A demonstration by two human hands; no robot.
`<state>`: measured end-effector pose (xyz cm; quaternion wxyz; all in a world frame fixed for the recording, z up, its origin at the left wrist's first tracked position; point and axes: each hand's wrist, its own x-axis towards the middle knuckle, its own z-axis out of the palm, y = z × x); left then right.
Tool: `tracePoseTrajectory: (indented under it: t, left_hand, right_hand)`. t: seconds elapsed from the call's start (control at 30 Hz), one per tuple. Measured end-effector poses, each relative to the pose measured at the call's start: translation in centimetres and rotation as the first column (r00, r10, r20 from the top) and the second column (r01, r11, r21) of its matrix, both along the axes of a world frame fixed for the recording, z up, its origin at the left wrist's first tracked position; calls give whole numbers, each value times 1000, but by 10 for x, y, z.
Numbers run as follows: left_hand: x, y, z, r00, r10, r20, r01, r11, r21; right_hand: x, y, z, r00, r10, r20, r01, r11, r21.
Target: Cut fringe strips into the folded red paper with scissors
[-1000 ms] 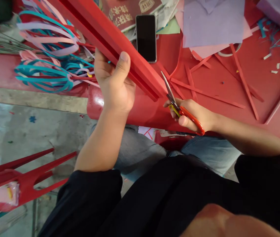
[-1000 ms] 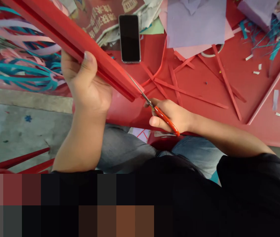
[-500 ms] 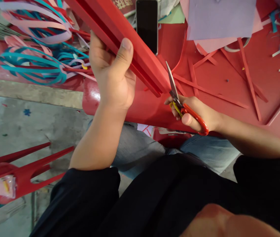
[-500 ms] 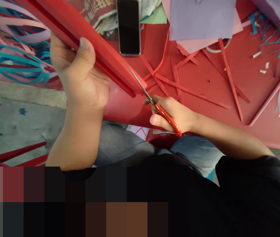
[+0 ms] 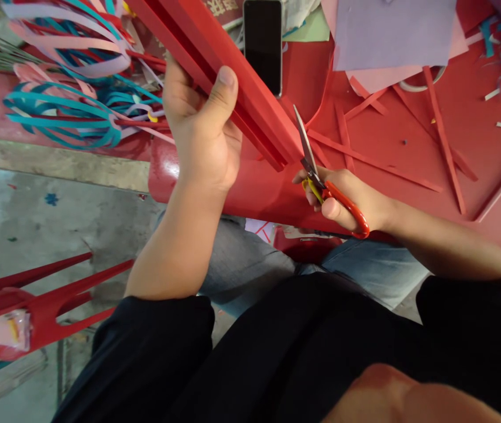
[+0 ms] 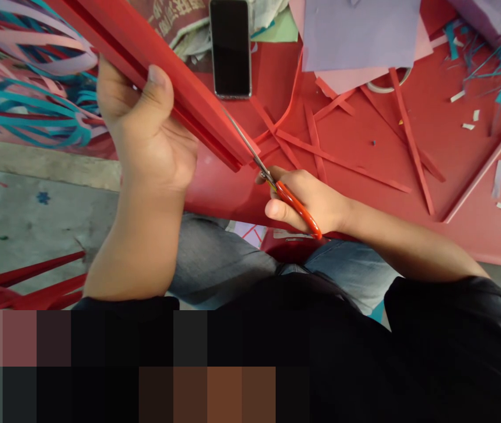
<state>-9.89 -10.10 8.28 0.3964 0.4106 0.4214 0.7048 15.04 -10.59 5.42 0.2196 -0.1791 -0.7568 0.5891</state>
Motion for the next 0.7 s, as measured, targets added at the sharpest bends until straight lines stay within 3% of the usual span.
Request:
tracePoseTrajectory:
  t: [0.13,0.43,0.7]
  left_hand:
    - [1,2,-1,993,-36,116,29,998,63]
    - [-3,3,-1,984,-92,151,83,994,68]
    - [-2,2,3,999,4,45,-2,998,-57]
  right_hand:
    - [0,0,1,1000,3,-5,-3,1000,-3]
    - [3,-4,5,997,-48,62,51,997,-52]
    - [3,-5,15,985,-113,127,118,992,-32]
